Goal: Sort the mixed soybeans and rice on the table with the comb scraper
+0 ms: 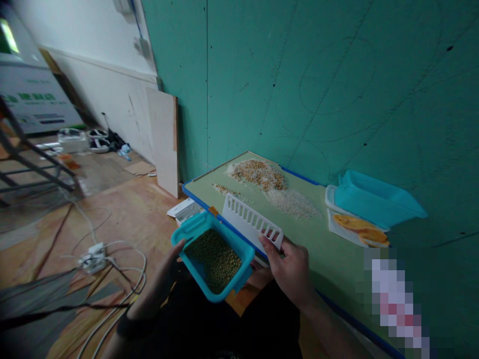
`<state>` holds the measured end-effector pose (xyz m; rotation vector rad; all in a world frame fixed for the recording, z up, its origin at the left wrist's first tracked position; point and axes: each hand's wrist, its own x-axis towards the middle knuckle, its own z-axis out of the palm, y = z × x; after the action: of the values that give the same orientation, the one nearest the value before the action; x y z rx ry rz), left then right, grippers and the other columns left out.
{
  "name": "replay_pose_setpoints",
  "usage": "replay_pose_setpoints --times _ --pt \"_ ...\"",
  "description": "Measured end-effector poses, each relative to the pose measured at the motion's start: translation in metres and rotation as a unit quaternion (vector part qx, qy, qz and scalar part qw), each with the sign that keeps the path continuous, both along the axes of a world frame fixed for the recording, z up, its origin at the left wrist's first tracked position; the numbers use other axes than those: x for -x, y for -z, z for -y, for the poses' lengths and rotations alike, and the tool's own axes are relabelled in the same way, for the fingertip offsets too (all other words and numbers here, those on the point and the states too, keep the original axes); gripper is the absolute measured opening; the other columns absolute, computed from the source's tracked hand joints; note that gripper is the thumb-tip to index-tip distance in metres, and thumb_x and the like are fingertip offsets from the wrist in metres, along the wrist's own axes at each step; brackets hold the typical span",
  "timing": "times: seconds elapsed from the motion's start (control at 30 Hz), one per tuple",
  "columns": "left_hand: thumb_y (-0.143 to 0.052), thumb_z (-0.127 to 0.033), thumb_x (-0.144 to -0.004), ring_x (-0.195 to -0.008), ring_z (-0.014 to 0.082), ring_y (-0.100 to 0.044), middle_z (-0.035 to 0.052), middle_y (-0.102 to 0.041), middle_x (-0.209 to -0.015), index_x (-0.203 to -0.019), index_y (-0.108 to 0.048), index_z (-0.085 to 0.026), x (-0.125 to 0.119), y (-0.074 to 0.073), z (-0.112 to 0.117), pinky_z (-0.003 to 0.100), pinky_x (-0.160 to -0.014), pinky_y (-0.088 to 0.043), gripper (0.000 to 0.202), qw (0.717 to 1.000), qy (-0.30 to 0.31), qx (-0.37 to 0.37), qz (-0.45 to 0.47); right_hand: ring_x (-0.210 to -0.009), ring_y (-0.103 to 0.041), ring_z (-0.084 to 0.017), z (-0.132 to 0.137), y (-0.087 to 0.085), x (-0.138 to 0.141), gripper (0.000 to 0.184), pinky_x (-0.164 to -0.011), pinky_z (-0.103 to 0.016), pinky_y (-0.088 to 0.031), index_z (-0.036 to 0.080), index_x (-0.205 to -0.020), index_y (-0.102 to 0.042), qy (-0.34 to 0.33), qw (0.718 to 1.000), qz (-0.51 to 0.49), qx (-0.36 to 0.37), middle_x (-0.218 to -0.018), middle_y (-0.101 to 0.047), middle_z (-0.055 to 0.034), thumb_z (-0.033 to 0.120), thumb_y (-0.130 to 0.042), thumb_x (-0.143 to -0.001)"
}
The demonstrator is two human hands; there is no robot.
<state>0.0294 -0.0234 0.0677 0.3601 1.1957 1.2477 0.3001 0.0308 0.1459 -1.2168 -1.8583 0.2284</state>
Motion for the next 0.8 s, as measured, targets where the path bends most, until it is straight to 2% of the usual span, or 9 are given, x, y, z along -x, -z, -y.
replay_pose_setpoints --times 0.1,0.2,0.27,0.33,0.43,0.53,0.67,0.8 --pt "-0.068 -0.063 -0.082 -0.103 0.0351 -0.073 0.0146 -0.080 -0.111 -0.145 -0.058 -0.021 -0.002 -0.002 0.000 0.042 -0.081 -0.060 0.076 1.000 -0.005 -0.001 0.004 -0.066 -0.077 -0.023 0.002 0.003 0.004 0.025 -0.059 -0.024 -0.060 0.017 -0.086 -0.079 -0.009 1.000 0.007 -0.028 -0.078 -0.080 -0.0066 0.038 -0.066 -0.093" --pt "-0.070 -0.061 -0.081 -0.102 0.0342 -0.074 0.0144 -0.080 -0.111 -0.146 -0.056 -0.022 -0.002 -0.002 0.000 0.042 -0.080 -0.060 0.077 1.000 -0.008 0.002 0.009 -0.069 -0.078 -0.021 0.004 0.007 0.014 0.018 -0.063 -0.024 -0.061 0.018 -0.090 -0.079 -0.036 0.992 0.038 -0.112 -0.083 -0.081 -0.0073 0.029 -0.065 -0.095" --pt "-0.070 -0.061 -0.081 -0.102 0.0333 -0.074 0.0140 -0.079 -0.114 -0.146 -0.056 -0.024 -0.002 -0.002 0.000 0.041 -0.077 -0.061 0.076 1.000 -0.015 0.010 0.005 -0.069 -0.078 -0.019 0.002 0.011 0.025 0.015 -0.067 -0.023 -0.062 0.018 -0.098 -0.078 -0.073 0.980 0.060 -0.173 -0.088 -0.082 -0.0072 0.021 -0.063 -0.096" --pt "-0.071 -0.060 -0.081 -0.106 0.0324 -0.073 0.0134 -0.077 -0.120 -0.144 -0.058 -0.025 -0.001 -0.002 0.000 0.038 -0.076 -0.062 0.073 1.000 -0.020 0.010 -0.003 -0.073 -0.078 -0.017 -0.001 0.015 0.037 0.021 -0.073 -0.022 -0.062 0.017 -0.110 -0.074 -0.115 0.969 0.068 -0.206 -0.094 -0.082 -0.0078 0.012 -0.060 -0.095" --pt "-0.070 -0.059 -0.082 -0.112 0.0315 -0.071 0.0125 -0.074 -0.128 -0.138 -0.063 -0.024 -0.001 0.000 0.000 0.035 -0.076 -0.062 0.066 1.000 -0.027 -0.003 -0.006 -0.090 -0.078 -0.017 -0.009 0.022 0.052 0.040 -0.087 -0.023 -0.062 0.015 -0.129 -0.064 -0.176 0.958 0.077 -0.213 -0.108 -0.080 -0.0101 0.001 -0.053 -0.093" --pt "-0.067 -0.058 -0.085 -0.110 0.0311 -0.072 0.0120 -0.072 -0.132 -0.136 -0.064 -0.025 -0.001 0.002 -0.002 0.035 -0.074 -0.062 0.062 1.000 -0.027 -0.002 0.000 -0.102 -0.076 -0.017 -0.016 0.024 0.056 0.051 -0.093 -0.027 -0.061 0.015 -0.138 -0.056 -0.210 0.950 0.094 -0.212 -0.115 -0.078 -0.0120 -0.003 -0.047 -0.091" --pt "-0.069 -0.058 -0.083 -0.108 0.0319 -0.073 0.0115 -0.071 -0.133 -0.139 -0.062 -0.026 0.000 0.003 -0.004 0.036 -0.072 -0.062 0.065 1.000 -0.028 0.005 0.001 -0.101 -0.076 -0.017 -0.019 0.022 0.046 0.056 -0.093 -0.028 -0.062 0.015 -0.141 -0.053 -0.222 0.944 0.123 -0.212 -0.115 -0.077 -0.0122 -0.005 -0.042 -0.089" --pt "-0.068 -0.061 -0.083 -0.119 0.0328 -0.068 0.0107 -0.065 -0.142 -0.138 -0.062 -0.025 0.002 0.003 -0.001 0.034 -0.074 -0.061 0.066 1.000 -0.009 -0.003 -0.009 -0.101 -0.077 -0.020 -0.018 0.021 0.028 0.050 -0.091 -0.031 -0.063 0.014 -0.140 -0.055 -0.221 0.944 0.139 -0.203 -0.117 -0.077 -0.0142 0.003 -0.044 -0.092"
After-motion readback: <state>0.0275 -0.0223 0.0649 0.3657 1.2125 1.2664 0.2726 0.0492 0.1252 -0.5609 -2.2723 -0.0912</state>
